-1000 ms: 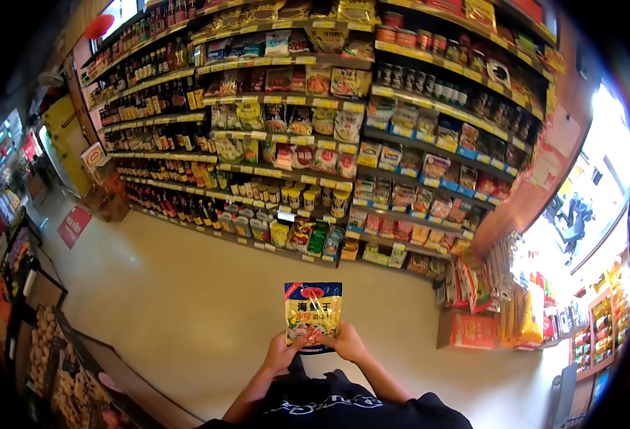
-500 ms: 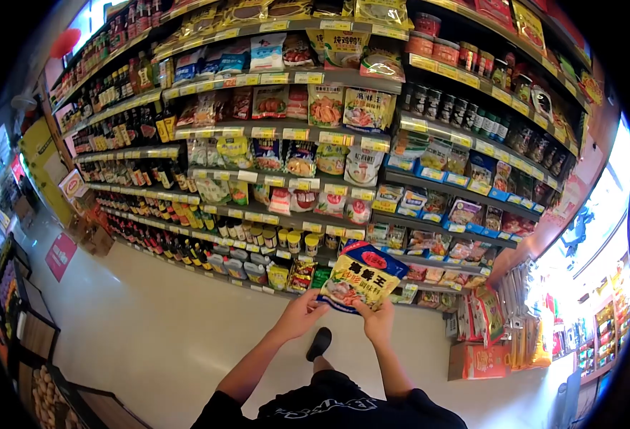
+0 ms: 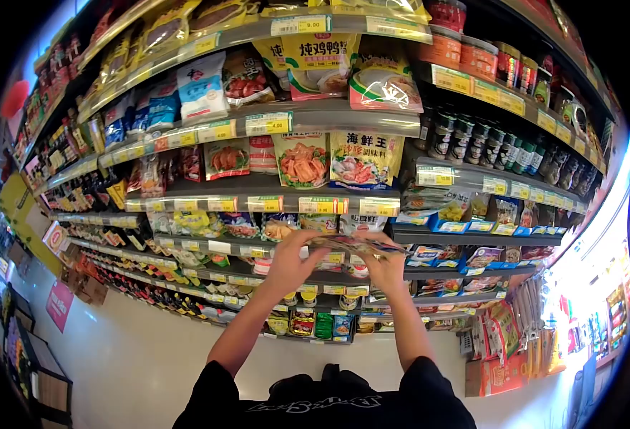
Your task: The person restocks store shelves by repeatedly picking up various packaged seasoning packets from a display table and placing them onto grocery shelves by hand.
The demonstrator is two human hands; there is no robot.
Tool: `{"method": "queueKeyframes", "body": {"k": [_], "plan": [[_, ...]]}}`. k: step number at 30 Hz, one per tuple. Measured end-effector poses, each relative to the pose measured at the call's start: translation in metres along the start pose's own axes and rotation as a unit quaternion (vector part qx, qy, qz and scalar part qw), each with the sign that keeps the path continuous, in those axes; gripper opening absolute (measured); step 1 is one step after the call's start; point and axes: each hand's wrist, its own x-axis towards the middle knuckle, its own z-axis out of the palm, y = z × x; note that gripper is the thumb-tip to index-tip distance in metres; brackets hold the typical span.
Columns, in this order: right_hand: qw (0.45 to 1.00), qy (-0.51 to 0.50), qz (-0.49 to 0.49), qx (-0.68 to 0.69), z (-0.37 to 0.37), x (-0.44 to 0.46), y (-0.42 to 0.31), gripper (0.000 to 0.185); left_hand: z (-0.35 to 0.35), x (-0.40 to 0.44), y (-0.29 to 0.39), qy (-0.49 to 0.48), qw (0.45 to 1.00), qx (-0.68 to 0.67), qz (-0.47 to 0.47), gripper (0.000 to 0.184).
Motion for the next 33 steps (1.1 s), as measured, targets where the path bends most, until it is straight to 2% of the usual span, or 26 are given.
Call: {"method": "queueKeyframes", "body": {"k": [1,3,4,5,6,9,10,14,18,21,22,26,29,30,33], "plan": [[0.995,0.018,-0.097,0.022,0.009,0.025,0.008,0.034,-0.002,0.013,-0.016,0.032,0.998,-0.026,0.045,0.031],[0.979,0.032,-0.188,-0.067,0.021,0.065,0.023,0.04,-0.009,0.036,-0.044,0.091,0.99,-0.044,0.101,0.034],[0.974,0.045,-0.185,-0.118,0.028,0.083,0.015,0.042,-0.015,0.046,-0.055,0.113,0.987,-0.034,0.112,0.037],[0.975,0.044,-0.169,-0.135,0.034,0.097,0.017,0.034,-0.022,0.054,-0.066,0.136,0.983,-0.025,0.123,0.04],[0.98,0.017,-0.143,-0.139,0.041,0.108,0.018,0.027,-0.028,0.061,-0.075,0.142,0.985,-0.042,0.094,0.033],[0.986,-0.065,-0.029,-0.153,0.06,0.138,0.014,0.014,-0.05,0.087,-0.092,0.147,0.981,0.014,0.129,0.027],[0.983,-0.069,0.036,-0.164,0.064,0.147,0.005,0.016,-0.054,0.094,-0.099,0.146,0.981,0.007,0.129,0.025],[0.966,-0.09,0.102,-0.222,0.074,0.157,0.012,0.016,-0.062,0.107,-0.128,0.106,0.988,-0.009,0.116,0.021],[0.975,-0.066,0.004,-0.213,0.09,0.161,0.034,0.018,-0.076,0.115,-0.143,0.07,0.991,0.029,0.113,0.019],[0.957,-0.108,0.065,-0.263,0.099,0.159,0.036,0.018,-0.08,0.12,-0.158,0.07,0.989,0.04,0.121,0.018],[0.959,-0.083,-0.014,-0.271,0.107,0.161,0.041,0.012,-0.082,0.12,-0.163,0.064,0.991,0.036,0.116,0.019],[0.947,-0.124,0.028,-0.294,0.109,0.17,0.04,0.015,-0.09,0.121,-0.162,0.026,0.999,-0.003,0.044,0.02],[0.939,-0.141,0.051,-0.309,0.103,0.176,0.035,0.016,-0.088,0.128,-0.16,0.011,0.999,-0.015,0.047,0.021],[0.919,-0.163,0.092,-0.346,0.099,0.177,0.031,0.018,-0.086,0.132,-0.159,-0.007,0.999,-0.013,0.039,0.02],[0.915,-0.109,0.063,-0.384,0.089,0.171,0.028,0.017,-0.078,0.143,-0.156,-0.06,0.998,-0.01,0.012,0.019]]}}
